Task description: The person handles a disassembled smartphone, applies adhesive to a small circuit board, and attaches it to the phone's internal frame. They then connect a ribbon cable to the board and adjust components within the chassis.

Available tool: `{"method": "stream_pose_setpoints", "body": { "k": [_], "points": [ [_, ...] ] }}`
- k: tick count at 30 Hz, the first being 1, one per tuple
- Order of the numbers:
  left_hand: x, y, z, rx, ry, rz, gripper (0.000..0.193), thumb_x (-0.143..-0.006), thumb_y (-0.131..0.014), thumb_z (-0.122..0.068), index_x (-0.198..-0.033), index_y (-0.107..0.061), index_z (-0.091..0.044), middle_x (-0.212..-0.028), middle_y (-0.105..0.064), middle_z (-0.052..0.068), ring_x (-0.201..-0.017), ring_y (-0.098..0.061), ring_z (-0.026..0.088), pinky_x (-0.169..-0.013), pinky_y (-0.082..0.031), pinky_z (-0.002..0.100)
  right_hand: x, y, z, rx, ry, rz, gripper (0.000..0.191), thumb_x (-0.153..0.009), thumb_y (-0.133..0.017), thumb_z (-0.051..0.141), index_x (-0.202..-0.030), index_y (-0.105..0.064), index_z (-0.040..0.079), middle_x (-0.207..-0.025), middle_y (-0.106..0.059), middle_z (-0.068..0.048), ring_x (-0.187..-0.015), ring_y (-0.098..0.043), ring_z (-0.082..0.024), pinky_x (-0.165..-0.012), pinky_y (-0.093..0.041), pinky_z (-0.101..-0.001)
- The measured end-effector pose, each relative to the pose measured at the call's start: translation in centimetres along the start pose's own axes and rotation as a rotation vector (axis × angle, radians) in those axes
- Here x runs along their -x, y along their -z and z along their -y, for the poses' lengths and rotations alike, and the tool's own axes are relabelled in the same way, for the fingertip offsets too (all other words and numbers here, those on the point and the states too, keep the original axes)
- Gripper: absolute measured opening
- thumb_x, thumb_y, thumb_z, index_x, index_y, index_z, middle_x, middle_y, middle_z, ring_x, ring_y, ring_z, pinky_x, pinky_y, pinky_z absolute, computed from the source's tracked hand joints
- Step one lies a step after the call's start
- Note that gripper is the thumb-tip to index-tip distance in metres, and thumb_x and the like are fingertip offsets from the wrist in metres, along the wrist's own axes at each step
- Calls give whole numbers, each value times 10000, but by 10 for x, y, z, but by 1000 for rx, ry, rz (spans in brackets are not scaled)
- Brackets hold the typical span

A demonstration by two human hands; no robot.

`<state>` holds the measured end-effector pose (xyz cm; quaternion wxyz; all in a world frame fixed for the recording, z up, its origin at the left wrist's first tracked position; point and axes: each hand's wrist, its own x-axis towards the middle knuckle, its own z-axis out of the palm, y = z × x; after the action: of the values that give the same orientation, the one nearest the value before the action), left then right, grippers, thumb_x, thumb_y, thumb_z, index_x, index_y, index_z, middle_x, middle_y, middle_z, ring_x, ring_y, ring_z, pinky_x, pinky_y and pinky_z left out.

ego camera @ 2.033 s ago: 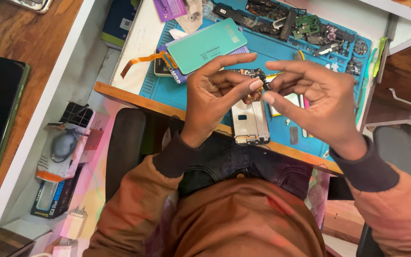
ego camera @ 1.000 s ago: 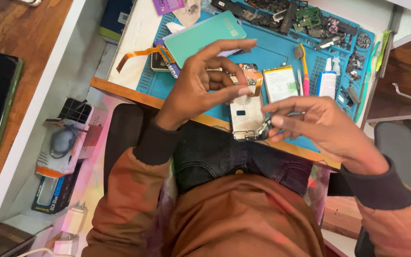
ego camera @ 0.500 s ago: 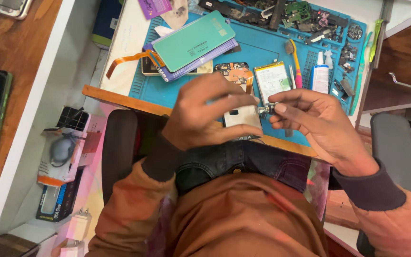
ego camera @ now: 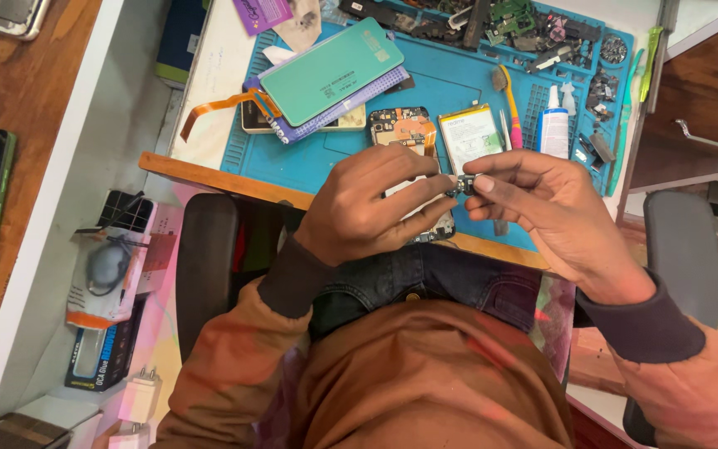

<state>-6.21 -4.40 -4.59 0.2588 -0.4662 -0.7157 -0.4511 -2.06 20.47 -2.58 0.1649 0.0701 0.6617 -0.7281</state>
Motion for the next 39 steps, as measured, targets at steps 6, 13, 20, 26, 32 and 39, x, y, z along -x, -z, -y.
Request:
{"method": "stream_pose_setpoints", "body": {
  "k": [6, 13, 20, 26, 32, 39],
  "points": [
    [0, 2, 1, 32, 12, 36, 241, -918, -840, -25, -1128, -723, -23, -1079, -690, 95, -955, -697, 258, -810, -580, 374, 0, 1, -1, -1, 0, -3, 291, -983, -661, 78, -1241, -677, -55, -1030, -731, -128, -891, -721, -175, -806, -612, -303],
    [1, -3, 1, 76, 34, 35, 292, -893, -860, -94, -1131, -712, -14, -1092, -678, 117, -949, -689, 282, -805, -579, 386, 0, 0, -2, -5, 14, 7, 289, -987, -654, 69, -1245, -676, -60, -1033, -729, -127, -900, -719, -174, -820, -617, -310],
    [7, -8, 2, 146, 112, 38, 241, -923, -836, -55, -1127, -711, -26, -1114, -686, 112, -1015, -715, 274, -864, -609, 374, 1, 0, -3, -10, 20, 1, 276, -987, -660, 59, -1234, -680, -61, -1026, -731, -125, -895, -717, -175, -814, -614, -309],
    [11, -10, 6, 167, 140, 49, 227, -925, -826, -56, -1123, -717, -41, -1120, -693, 104, -1021, -718, 267, -879, -613, 367, 2, 0, -2, -2, 19, 0, 272, -985, -664, 60, -1231, -685, -54, -1019, -734, -118, -892, -715, -165, -807, -611, -302],
    [11, -9, 5, 257, 268, 72, 290, -940, -826, -64, -1208, -714, -57, -1048, -719, 88, -974, -735, 220, -846, -611, 331, 3, -2, -1, 3, 34, -9, 282, -990, -662, 62, -1246, -677, -55, -1020, -735, -124, -896, -722, -167, -777, -589, -273],
    [5, -9, 7, 478, 465, 26, 506, -894, -880, -164, -1328, -655, -32, -1096, -748, 81, -953, -765, 134, -855, -674, 264, 7, -9, 5, 110, 173, -51, 277, -998, -667, 60, -1248, -668, -58, -1013, -734, -129, -900, -735, -176, -786, -594, -261]
  ]
}}
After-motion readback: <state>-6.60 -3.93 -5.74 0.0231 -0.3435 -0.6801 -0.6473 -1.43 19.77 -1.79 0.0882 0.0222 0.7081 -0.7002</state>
